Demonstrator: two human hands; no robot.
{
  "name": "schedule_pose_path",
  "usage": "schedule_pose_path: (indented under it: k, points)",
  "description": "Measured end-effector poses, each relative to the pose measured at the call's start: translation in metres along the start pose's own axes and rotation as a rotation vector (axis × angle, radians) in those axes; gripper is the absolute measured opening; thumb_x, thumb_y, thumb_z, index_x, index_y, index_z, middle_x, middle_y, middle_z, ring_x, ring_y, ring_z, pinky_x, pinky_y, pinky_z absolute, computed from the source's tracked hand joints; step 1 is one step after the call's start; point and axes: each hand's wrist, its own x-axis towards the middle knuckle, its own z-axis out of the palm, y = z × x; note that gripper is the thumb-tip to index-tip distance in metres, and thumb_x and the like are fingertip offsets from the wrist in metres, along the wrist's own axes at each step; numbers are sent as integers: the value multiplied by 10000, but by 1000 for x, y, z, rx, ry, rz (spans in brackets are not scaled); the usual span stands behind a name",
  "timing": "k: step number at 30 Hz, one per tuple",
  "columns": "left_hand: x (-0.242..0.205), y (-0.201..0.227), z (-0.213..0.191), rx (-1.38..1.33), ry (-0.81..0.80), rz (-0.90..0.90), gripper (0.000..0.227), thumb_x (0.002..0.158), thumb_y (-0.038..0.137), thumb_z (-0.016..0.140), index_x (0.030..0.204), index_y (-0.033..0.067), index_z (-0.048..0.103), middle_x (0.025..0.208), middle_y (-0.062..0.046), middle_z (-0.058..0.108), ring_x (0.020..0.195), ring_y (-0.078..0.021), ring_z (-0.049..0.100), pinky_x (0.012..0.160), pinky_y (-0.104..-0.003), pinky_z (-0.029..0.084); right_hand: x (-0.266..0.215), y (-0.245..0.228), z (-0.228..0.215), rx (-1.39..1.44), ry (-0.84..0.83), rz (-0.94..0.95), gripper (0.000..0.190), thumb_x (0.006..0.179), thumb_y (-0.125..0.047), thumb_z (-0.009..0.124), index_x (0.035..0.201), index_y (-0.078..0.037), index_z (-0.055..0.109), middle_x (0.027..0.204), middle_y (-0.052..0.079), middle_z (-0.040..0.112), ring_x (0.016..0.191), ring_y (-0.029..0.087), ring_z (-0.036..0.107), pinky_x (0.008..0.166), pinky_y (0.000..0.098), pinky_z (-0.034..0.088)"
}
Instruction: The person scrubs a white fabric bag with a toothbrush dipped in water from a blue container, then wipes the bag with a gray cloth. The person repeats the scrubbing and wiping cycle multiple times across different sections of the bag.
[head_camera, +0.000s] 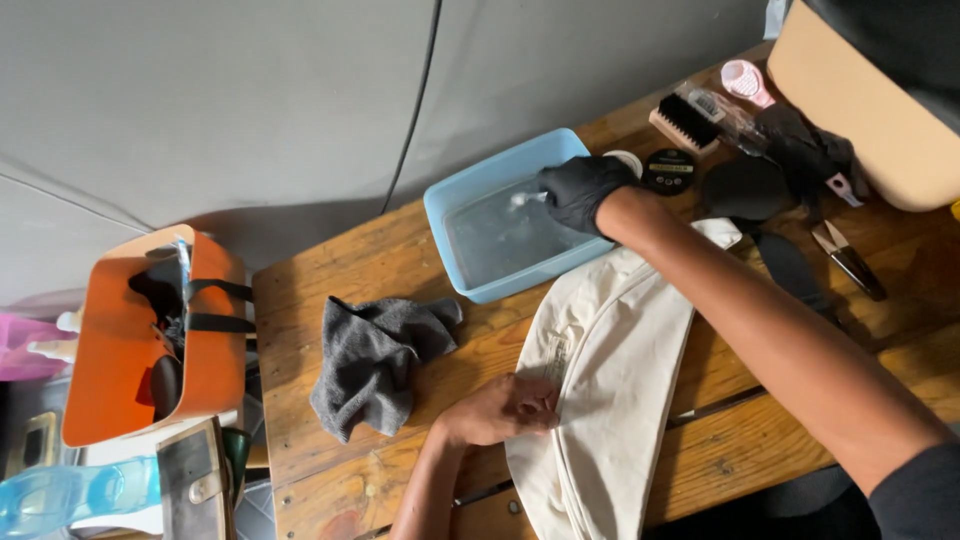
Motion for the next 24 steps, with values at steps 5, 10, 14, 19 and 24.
schedule_pose_path:
  k: [5, 10, 14, 19, 24]
  points:
    - [3, -8, 0, -21, -4, -21, 170, 925, 192, 699, 822, 154, 569, 784, 13, 579, 739, -132, 531, 651, -303, 440, -68, 26, -1, 104, 119, 19, 204, 995, -300, 463, 1076, -162, 589, 862, 217, 706, 819, 458, 681, 691, 550, 484]
    - [5, -7, 4, -202, -37, -66, 158, 919, 108, 731, 848, 142, 594, 843, 0, 625, 794, -122, 589, 687, -264, 513, -164, 60, 32, 412, 249, 5, 186, 1065, -299, 474, 1108, -146, 571, 744, 92, 680, 623, 319, 666, 572, 458, 442]
    - [5, 21, 13, -166, 30, -157, 109, 960, 123, 632, 868, 133, 573, 840, -4, 590, 772, -124, 582, 678, -287, 519, -234, 77, 86, 542, 370, -31, 299, 1007, -242, 544, 1263, -152, 670, 1108, 84, 756, 1208, 305, 604, 1059, 399, 461]
    - [-11, 34, 52, 87, 307, -316, 264, 984, 225, 584, 779, 151, 436, 750, 9, 459, 676, -134, 422, 591, -361, 328, -302, 70, 158, 1107, 134, 120, 257, 898, -188, 707, 1132, -142, 801, 1060, -2, 841, 966, 117, 762, 849, 267, 593]
    - [-37, 71, 90, 248, 455, -692, 347, 931, 528, 697, 870, 190, 650, 782, 56, 661, 665, -95, 568, 622, -291, 461, -335, 62, 202, 692, 281, -146, 225, 841, -261, 760, 1058, -225, 810, 1019, -72, 871, 947, 104, 835, 875, 274, 624]
